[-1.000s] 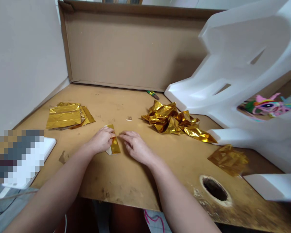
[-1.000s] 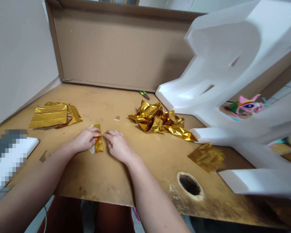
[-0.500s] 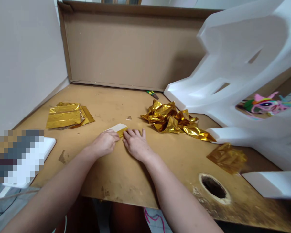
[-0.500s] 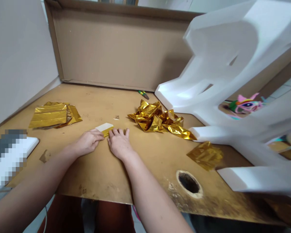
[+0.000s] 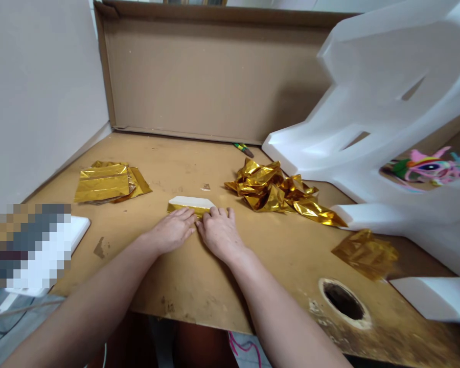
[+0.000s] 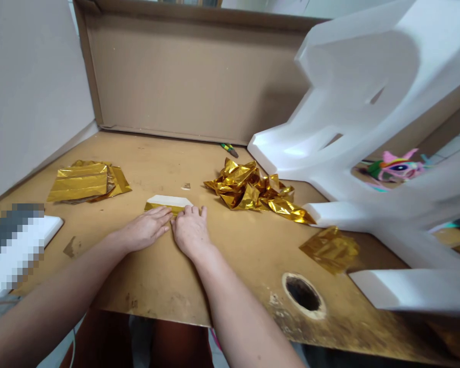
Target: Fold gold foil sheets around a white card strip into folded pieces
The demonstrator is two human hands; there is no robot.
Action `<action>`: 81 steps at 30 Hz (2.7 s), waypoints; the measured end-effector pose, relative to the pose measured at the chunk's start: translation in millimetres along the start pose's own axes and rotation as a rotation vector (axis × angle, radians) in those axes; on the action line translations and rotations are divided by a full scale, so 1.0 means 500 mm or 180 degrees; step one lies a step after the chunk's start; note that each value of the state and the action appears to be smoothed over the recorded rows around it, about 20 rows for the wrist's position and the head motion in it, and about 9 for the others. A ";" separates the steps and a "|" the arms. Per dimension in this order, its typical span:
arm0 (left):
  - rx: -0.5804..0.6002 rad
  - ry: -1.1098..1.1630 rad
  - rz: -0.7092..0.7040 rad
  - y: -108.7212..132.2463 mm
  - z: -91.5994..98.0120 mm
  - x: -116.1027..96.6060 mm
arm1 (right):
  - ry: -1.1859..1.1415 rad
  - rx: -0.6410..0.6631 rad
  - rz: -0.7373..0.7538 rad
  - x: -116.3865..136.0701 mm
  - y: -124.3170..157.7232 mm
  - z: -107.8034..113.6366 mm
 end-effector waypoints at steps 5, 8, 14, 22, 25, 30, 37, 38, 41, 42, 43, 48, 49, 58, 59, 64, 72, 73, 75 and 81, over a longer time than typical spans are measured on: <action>-0.0055 0.0148 -0.0038 -0.001 0.007 -0.002 | -0.0257 -0.0140 0.0264 0.010 -0.002 0.001; -0.0110 0.0206 -0.0049 -0.004 0.009 0.004 | -0.0349 -0.0060 0.0362 0.011 -0.003 -0.003; -0.0101 0.0070 0.0193 -0.006 0.022 0.035 | -0.0237 0.0101 0.0194 -0.020 0.008 0.007; -0.0209 0.0074 0.0533 -0.002 0.051 0.085 | -0.0315 0.0351 -0.0076 -0.066 0.016 0.009; -0.0243 0.0121 0.0582 -0.001 0.053 0.093 | -0.0294 0.0375 -0.0088 -0.069 0.018 0.013; -0.0391 -0.0231 0.0488 0.000 0.057 0.072 | -0.0248 0.0393 -0.0079 -0.067 0.019 0.015; -0.0503 -0.0286 -0.0120 -0.002 0.038 -0.007 | -0.0162 0.0319 -0.0105 -0.063 0.017 0.015; -0.0444 -0.0283 -0.0132 -0.003 0.032 -0.011 | -0.0122 0.0289 -0.0122 -0.060 0.017 0.016; -0.0323 -0.0262 -0.0108 -0.005 0.022 -0.011 | -0.0039 0.0082 0.0010 -0.038 0.011 0.019; -0.0312 -0.0240 -0.0096 -0.006 0.022 -0.009 | -0.0066 0.0016 0.0131 -0.025 0.008 0.018; -0.0309 -0.0212 -0.0086 -0.006 0.022 -0.006 | -0.0113 -0.0026 0.0257 -0.013 0.005 0.016; -0.0296 -0.0111 -0.0071 -0.008 0.022 -0.003 | -0.0222 0.0077 0.0491 0.013 -0.006 -0.004; -0.0292 -0.0112 -0.0049 -0.008 0.023 -0.002 | -0.0220 0.0097 0.0452 0.009 -0.005 -0.004; -0.0418 -0.0127 0.0439 -0.006 0.050 0.056 | -0.0165 0.0307 -0.0224 -0.054 0.013 0.007; -0.0427 -0.0130 0.0512 -0.005 0.054 0.065 | -0.0176 0.0314 -0.0258 -0.057 0.014 0.007; -0.0538 -0.0292 0.0729 0.000 0.070 0.077 | -0.0209 0.0319 -0.0262 -0.058 0.013 0.007; -0.0345 -0.0206 -0.0042 -0.012 0.026 -0.009 | -0.0086 0.0293 -0.0189 -0.054 0.011 0.008; -0.0311 -0.0189 -0.0044 -0.013 0.021 -0.010 | -0.0052 0.0272 -0.0184 -0.052 0.011 0.008; -0.0306 -0.0146 -0.0029 -0.014 0.017 -0.009 | 0.0002 0.0171 -0.0138 -0.044 0.007 0.007; -0.0252 -0.0047 -0.0174 -0.014 0.024 -0.012 | -0.0210 -0.0019 0.0318 0.006 -0.017 -0.006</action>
Point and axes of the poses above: each hand's wrist, its own y-axis away from the middle knuckle, its own z-axis out of the back of the hand, x = y × z, the point moved 7 cm from there along -y, towards the middle knuckle, and after that the axes turned 12 degrees about z, right-handed, at the moved point
